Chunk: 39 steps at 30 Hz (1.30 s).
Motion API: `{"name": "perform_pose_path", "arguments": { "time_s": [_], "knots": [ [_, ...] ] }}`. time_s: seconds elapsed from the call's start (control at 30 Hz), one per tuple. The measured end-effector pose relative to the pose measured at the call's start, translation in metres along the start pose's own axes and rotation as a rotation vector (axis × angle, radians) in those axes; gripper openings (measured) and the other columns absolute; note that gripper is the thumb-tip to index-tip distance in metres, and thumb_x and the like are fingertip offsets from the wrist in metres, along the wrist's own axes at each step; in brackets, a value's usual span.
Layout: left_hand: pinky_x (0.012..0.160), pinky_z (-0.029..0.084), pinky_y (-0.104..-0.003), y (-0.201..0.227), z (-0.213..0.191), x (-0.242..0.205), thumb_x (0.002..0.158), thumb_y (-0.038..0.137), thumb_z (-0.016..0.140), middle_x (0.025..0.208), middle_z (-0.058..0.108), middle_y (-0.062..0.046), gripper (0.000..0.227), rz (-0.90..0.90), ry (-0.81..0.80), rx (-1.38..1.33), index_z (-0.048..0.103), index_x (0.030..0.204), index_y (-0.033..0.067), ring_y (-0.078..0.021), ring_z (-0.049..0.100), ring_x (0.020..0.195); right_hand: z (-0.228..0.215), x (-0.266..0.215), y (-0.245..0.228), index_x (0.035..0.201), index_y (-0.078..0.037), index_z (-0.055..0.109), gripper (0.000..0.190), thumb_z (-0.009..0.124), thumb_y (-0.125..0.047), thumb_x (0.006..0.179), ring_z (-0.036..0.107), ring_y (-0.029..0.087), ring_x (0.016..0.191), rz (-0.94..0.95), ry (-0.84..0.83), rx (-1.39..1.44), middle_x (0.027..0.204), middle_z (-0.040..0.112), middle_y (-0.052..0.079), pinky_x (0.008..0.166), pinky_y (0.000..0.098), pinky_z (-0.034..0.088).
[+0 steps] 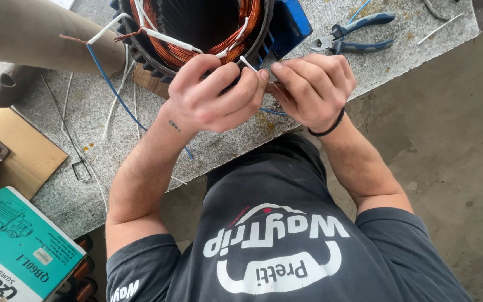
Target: The person works on an electric motor stator with copper windings on a workbench. They pull wire leads free, strip insulation from the wire ends using a knife and a wire stripper, and twist the bare copper ends together by hand.
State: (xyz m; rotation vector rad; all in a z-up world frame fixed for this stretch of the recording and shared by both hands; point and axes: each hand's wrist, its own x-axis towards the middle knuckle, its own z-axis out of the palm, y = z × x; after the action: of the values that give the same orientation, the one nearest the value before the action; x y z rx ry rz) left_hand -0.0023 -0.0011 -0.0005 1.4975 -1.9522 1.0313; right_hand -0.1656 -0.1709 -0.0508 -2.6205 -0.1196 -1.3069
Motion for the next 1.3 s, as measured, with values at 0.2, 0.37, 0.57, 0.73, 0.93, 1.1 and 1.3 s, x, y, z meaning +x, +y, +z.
{"name": "perform_pose_path", "arguments": {
  "time_s": [0.2, 0.37, 0.57, 0.73, 0.93, 1.1, 1.3],
  "knots": [
    [0.077, 0.048, -0.028, -0.003, 0.0, 0.0, 0.097, 0.001, 0.077, 0.107, 0.066, 0.003, 0.011, 0.027, -0.006, -0.007, 0.073, 0.098, 0.0111, -0.0117, 0.061, 0.09, 0.008, -0.004, -0.007, 0.104, -0.006, 0.076, 0.013, 0.085, -0.013, 0.099, 0.066, 0.023, 0.086, 0.057, 0.007, 0.159, 0.097, 0.072, 0.004, 0.074, 0.0369, 0.052],
    [0.075, 0.048, -0.027, -0.003, 0.004, -0.004, 0.098, 0.004, 0.077, 0.106, 0.065, 0.004, 0.01, 0.055, 0.014, 0.032, 0.071, 0.098, 0.0129, -0.0119, 0.061, 0.09, 0.02, -0.03, -0.013, 0.097, 0.0, 0.071, 0.018, 0.071, -0.016, 0.104, 0.058, 0.018, 0.067, 0.752, -0.051, 1.123, 0.081, 0.064, 0.008, 0.062, 0.0302, 0.046],
    [0.078, 0.048, -0.027, -0.005, 0.002, -0.006, 0.095, 0.004, 0.071, 0.109, 0.065, 0.004, 0.012, 0.084, -0.025, 0.045, 0.075, 0.103, 0.0125, -0.0118, 0.061, 0.093, 0.023, -0.051, 0.001, 0.08, 0.002, 0.062, 0.038, 0.062, -0.023, 0.11, 0.051, 0.015, 0.059, 1.357, -0.159, 1.959, 0.064, 0.057, 0.008, 0.056, 0.0284, 0.04],
    [0.079, 0.049, -0.028, -0.005, 0.004, -0.003, 0.095, 0.003, 0.074, 0.108, 0.065, 0.004, 0.011, 0.061, -0.007, 0.012, 0.072, 0.098, 0.013, -0.0121, 0.06, 0.092, -0.002, -0.016, -0.009, 0.097, 0.003, 0.062, 0.04, 0.063, -0.036, 0.108, 0.057, 0.017, 0.071, 1.144, -0.202, 1.588, 0.084, 0.062, 0.01, 0.06, 0.0279, 0.044],
    [0.077, 0.047, -0.028, -0.003, 0.005, -0.001, 0.095, 0.001, 0.077, 0.107, 0.065, 0.003, 0.011, 0.056, -0.012, 0.004, 0.074, 0.097, 0.0114, -0.0125, 0.06, 0.089, -0.009, -0.005, 0.004, 0.12, -0.001, 0.065, 0.046, 0.083, -0.037, 0.098, 0.067, 0.025, 0.092, 0.171, -0.008, 0.3, 0.109, 0.065, 0.008, 0.072, 0.0354, 0.054],
    [0.076, 0.048, -0.028, 0.0, 0.006, 0.0, 0.093, -0.001, 0.077, 0.105, 0.066, 0.003, 0.012, 0.035, 0.008, 0.011, 0.075, 0.096, 0.0111, -0.0129, 0.06, 0.089, -0.003, -0.004, 0.01, 0.125, -0.006, 0.071, 0.031, 0.088, -0.013, 0.1, 0.071, 0.021, 0.097, -0.095, 0.005, 0.046, 0.114, 0.07, 0.003, 0.077, 0.0351, 0.055],
    [0.073, 0.047, -0.028, 0.0, 0.011, -0.001, 0.094, 0.001, 0.081, 0.101, 0.066, 0.005, 0.014, 0.049, 0.014, 0.021, 0.076, 0.097, 0.0138, -0.0122, 0.06, 0.087, 0.004, -0.012, -0.005, 0.115, -0.005, 0.073, 0.019, 0.081, -0.007, 0.098, 0.073, 0.022, 0.084, 0.052, 0.016, 0.214, 0.098, 0.074, 0.006, 0.07, 0.034, 0.053]
  ]
}}
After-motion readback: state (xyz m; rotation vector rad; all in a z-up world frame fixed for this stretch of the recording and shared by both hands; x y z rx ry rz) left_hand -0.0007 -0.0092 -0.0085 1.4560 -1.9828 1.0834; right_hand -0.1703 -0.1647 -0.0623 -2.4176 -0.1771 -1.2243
